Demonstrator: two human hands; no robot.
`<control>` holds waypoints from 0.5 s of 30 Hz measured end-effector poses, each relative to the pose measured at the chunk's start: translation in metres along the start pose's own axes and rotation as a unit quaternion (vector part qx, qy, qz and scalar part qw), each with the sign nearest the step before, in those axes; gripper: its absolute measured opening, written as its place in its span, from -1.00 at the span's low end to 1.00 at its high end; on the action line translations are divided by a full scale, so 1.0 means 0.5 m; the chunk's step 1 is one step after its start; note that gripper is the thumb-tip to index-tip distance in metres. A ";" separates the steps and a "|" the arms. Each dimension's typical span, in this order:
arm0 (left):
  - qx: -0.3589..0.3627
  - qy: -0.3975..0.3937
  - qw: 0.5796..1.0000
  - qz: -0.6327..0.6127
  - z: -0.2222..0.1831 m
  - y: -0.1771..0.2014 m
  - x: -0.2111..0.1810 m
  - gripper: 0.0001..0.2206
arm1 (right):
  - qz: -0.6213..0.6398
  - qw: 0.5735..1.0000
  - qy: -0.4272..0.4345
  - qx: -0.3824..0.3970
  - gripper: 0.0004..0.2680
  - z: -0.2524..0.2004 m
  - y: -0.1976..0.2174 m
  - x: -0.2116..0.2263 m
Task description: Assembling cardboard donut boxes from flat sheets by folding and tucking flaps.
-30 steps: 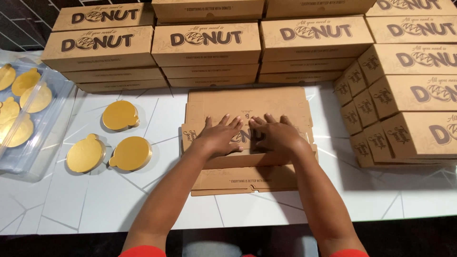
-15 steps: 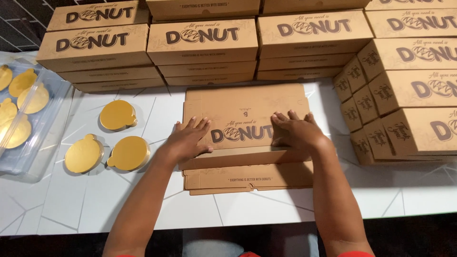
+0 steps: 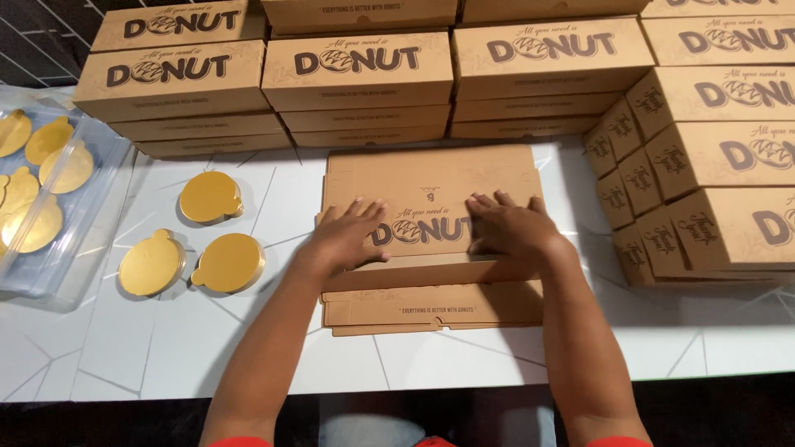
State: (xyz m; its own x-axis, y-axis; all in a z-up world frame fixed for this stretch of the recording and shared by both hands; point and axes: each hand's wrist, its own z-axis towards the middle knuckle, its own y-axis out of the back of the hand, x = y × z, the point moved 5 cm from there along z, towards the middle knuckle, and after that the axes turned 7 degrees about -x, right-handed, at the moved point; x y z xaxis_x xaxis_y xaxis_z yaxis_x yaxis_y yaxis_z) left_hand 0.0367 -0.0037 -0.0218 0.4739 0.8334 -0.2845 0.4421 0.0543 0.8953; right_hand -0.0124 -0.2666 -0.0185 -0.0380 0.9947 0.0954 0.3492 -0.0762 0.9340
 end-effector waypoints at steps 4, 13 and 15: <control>-0.003 0.030 1.000 -0.008 -0.046 0.025 0.035 -0.19 | 0.043 0.997 -0.059 -0.013 -0.32 -0.023 -0.016 -0.095; -0.116 -0.008 0.965 -0.234 -0.086 0.062 0.089 -0.31 | 0.209 0.972 -0.034 -0.104 -0.51 -0.050 0.024 -0.118; -0.270 -0.077 0.929 -0.241 -0.106 0.080 0.117 -0.41 | 0.292 0.935 -0.034 -0.200 -0.54 -0.054 0.040 -0.139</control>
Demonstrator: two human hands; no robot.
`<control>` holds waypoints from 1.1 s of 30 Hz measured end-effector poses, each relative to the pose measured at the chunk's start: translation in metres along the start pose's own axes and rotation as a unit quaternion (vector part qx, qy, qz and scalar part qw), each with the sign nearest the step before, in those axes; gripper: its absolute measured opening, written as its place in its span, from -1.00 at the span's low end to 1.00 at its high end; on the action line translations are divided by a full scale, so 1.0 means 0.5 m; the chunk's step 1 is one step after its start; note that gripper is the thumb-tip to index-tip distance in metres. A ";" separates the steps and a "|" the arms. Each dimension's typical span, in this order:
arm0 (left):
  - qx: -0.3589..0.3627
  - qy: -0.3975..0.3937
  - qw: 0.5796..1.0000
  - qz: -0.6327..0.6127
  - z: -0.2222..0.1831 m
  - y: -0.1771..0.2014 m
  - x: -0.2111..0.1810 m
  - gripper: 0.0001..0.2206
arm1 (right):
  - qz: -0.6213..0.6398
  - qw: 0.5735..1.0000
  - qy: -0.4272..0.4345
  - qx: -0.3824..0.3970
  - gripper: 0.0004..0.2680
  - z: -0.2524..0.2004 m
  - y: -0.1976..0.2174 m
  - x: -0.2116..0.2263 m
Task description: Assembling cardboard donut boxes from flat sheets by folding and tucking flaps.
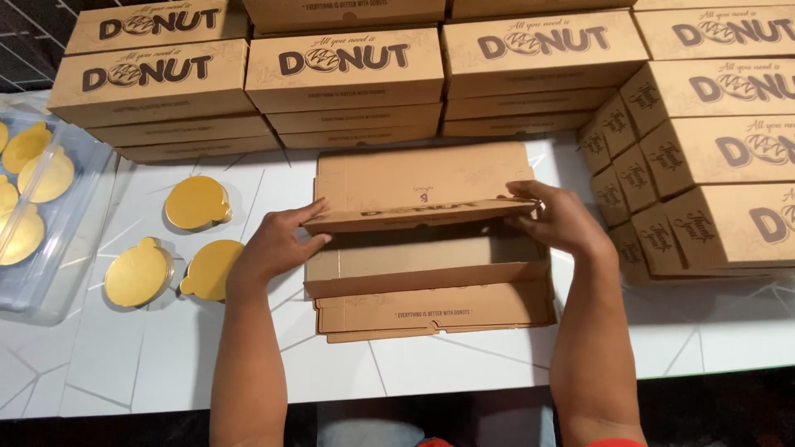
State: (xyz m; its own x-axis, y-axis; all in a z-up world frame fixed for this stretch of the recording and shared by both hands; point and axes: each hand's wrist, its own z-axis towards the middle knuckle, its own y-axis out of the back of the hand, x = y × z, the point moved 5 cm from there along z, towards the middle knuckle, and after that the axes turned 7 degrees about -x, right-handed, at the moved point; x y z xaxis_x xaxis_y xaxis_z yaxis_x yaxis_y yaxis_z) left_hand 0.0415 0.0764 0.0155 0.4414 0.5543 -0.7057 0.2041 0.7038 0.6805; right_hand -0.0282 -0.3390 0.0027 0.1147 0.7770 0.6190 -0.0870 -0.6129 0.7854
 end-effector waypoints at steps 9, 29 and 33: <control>-0.150 0.078 0.979 -0.115 0.008 -0.058 0.149 -0.52 | 0.114 0.980 0.023 -0.159 -0.60 0.054 -0.046 -0.142; -0.258 0.089 0.951 -0.146 0.011 -0.076 0.126 -0.46 | 0.169 0.959 0.015 -0.226 -0.78 0.061 -0.064 -0.095; -0.274 0.055 0.946 -0.162 0.005 -0.067 0.107 -0.40 | 0.190 0.965 0.023 -0.179 -0.73 0.065 -0.079 -0.093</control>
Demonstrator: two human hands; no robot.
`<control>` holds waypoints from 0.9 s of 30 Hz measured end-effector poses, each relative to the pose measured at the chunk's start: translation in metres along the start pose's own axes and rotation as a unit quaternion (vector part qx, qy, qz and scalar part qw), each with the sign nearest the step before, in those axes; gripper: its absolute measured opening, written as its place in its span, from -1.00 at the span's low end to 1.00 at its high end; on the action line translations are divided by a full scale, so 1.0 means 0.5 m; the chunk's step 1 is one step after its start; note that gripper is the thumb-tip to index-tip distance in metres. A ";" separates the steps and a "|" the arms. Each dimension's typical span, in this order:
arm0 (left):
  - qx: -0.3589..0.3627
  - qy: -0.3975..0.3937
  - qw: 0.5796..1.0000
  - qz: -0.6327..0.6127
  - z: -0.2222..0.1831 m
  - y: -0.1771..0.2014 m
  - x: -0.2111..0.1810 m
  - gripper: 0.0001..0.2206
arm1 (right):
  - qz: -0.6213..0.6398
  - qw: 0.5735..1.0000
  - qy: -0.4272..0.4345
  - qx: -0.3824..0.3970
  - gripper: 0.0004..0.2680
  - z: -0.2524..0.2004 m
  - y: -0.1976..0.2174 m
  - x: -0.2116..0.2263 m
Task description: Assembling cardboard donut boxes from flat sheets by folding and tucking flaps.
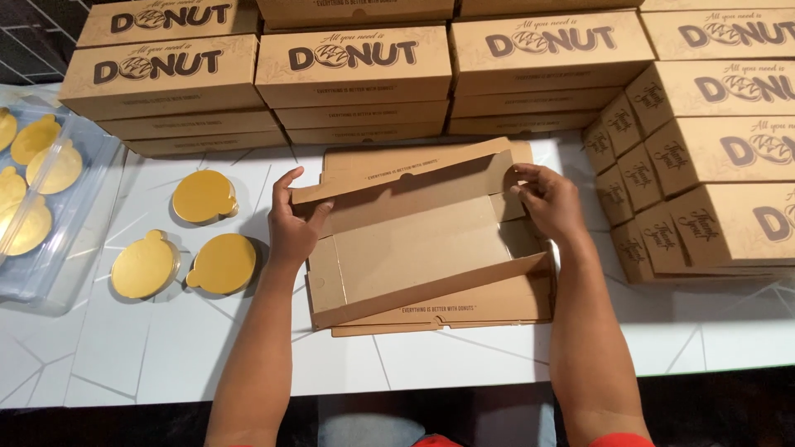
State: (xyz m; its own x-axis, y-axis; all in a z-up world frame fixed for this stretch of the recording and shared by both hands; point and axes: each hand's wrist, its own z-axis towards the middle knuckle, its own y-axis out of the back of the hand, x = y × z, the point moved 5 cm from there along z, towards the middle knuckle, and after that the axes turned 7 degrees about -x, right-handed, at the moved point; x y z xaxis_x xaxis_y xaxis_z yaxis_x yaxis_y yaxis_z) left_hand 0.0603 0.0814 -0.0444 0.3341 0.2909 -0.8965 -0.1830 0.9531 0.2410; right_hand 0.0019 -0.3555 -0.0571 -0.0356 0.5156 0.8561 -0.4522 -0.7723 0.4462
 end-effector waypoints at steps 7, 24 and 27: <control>-0.039 0.005 0.999 -0.030 0.012 0.015 0.039 -0.55 | 0.056 0.998 -0.004 0.026 -0.58 -0.013 -0.011 0.032; 0.133 -0.202 0.925 0.293 -0.006 -0.054 0.027 -0.67 | -0.164 0.984 -0.075 0.005 -0.70 -0.019 0.009 0.026; 0.221 -0.118 0.899 0.359 -0.012 -0.063 0.009 -0.53 | -0.174 0.984 -0.046 0.007 -0.67 -0.015 0.006 0.032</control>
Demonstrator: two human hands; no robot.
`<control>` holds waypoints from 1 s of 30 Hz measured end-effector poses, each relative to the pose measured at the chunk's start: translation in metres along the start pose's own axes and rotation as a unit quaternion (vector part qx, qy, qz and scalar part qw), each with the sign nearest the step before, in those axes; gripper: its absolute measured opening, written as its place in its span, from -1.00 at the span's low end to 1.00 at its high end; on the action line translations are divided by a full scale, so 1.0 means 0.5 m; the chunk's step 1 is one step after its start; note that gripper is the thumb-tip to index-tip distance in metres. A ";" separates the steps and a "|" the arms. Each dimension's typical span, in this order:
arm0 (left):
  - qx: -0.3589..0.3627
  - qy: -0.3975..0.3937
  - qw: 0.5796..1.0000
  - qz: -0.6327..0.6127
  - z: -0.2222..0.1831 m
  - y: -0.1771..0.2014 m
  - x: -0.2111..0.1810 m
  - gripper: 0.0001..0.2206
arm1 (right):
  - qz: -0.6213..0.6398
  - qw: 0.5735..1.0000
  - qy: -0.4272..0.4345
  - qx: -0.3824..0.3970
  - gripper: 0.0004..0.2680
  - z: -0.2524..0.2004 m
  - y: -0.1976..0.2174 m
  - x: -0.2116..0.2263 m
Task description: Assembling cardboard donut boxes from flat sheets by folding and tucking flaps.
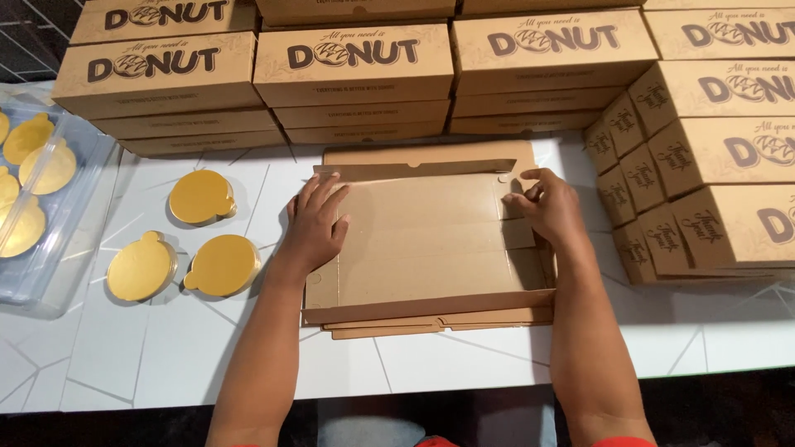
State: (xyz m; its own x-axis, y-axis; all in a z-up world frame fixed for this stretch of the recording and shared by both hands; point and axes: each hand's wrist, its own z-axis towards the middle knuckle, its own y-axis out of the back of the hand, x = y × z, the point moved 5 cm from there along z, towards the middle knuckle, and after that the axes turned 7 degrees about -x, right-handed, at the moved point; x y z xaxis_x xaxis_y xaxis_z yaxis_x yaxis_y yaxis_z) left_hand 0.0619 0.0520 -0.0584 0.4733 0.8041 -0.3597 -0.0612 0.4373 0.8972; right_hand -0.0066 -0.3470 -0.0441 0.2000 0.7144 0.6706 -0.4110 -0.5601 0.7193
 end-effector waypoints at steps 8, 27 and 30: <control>0.107 0.009 0.994 0.019 0.015 0.005 -0.011 -0.49 | -0.021 0.998 0.037 -0.054 -0.84 0.087 -0.053 -0.061; 0.155 0.024 0.987 0.046 -0.012 0.029 -0.019 -0.50 | -0.202 0.938 0.247 0.134 -0.61 -0.007 -0.080 0.046; 0.165 0.031 0.985 0.048 -0.017 0.031 -0.025 -0.50 | -0.203 0.943 0.216 0.151 -0.58 -0.019 -0.062 0.051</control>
State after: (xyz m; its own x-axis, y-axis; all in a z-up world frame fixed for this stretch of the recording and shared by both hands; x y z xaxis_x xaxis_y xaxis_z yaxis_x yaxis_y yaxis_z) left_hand 0.0475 0.0519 -0.0423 0.4240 0.8627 -0.2755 0.1905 0.2124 0.9584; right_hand 0.0031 -0.3072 -0.0510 -0.1217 0.9634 0.2387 -0.0933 -0.2505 0.9636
